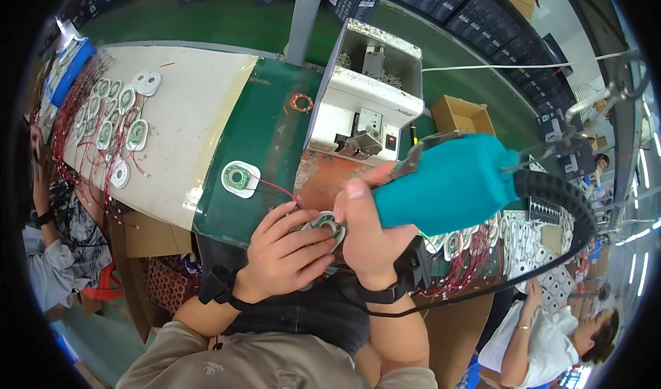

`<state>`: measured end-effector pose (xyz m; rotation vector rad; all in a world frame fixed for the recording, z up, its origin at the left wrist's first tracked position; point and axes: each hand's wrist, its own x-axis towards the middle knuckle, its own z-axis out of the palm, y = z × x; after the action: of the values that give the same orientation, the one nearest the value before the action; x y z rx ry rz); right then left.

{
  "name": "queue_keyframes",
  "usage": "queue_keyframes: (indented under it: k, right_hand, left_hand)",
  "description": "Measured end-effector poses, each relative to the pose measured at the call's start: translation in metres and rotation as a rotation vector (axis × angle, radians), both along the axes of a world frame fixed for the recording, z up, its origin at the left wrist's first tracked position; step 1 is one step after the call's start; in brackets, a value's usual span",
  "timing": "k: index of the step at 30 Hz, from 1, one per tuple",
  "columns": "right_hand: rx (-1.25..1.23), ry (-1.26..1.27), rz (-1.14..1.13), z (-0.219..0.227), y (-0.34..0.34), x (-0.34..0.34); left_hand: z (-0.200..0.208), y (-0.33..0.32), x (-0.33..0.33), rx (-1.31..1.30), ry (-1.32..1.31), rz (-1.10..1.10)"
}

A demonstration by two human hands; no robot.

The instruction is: Soldering or heat-treating wire connections on circular electronic components at a factory workbench and then bundling the finished parts.

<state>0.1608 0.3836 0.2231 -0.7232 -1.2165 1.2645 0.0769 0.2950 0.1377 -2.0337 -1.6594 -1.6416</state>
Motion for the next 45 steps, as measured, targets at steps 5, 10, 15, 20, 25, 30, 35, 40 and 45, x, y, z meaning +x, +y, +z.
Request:
queue_keyframes:
  k: [5,10,15,20,25,30,35,40,45]
  right_hand:
    - [0.105,-0.040,0.212,-0.007,0.008,0.015]
    - [0.191,0.223,0.153,0.023,0.037,0.022]
    - [0.229,0.235,-0.093,0.032,0.067,-0.004]
    - [0.209,0.187,-0.081,0.024,0.076,-0.021]
    - [0.243,0.118,-0.075,0.016,0.079,-0.023]
    - [0.264,0.118,-0.053,0.013,0.077,-0.023]
    - [0.217,0.047,-0.058,0.013,0.081,-0.022]
    - [0.140,0.094,-0.008,0.018,0.060,-0.020]
    - [0.134,0.131,0.055,0.018,0.026,-0.019]
  left_hand:
    - [0.007,-0.005,-0.003,-0.026,-0.006,-0.029]
    - [0.024,-0.024,-0.049,-0.145,0.011,0.114]
    - [0.026,-0.032,-0.085,-0.296,0.123,0.481]
    - [0.014,-0.038,-0.094,-0.345,0.224,0.362]
    - [0.021,-0.036,-0.112,-0.396,-0.081,0.245]
    - [0.004,-0.035,-0.120,-0.222,-0.886,0.058]
    - [0.065,-0.030,-0.126,0.027,-1.179,0.019]
    - [0.057,0.033,-0.080,-0.405,-0.227,-0.309]
    - [0.041,0.043,-0.065,-0.282,-0.059,-0.175]
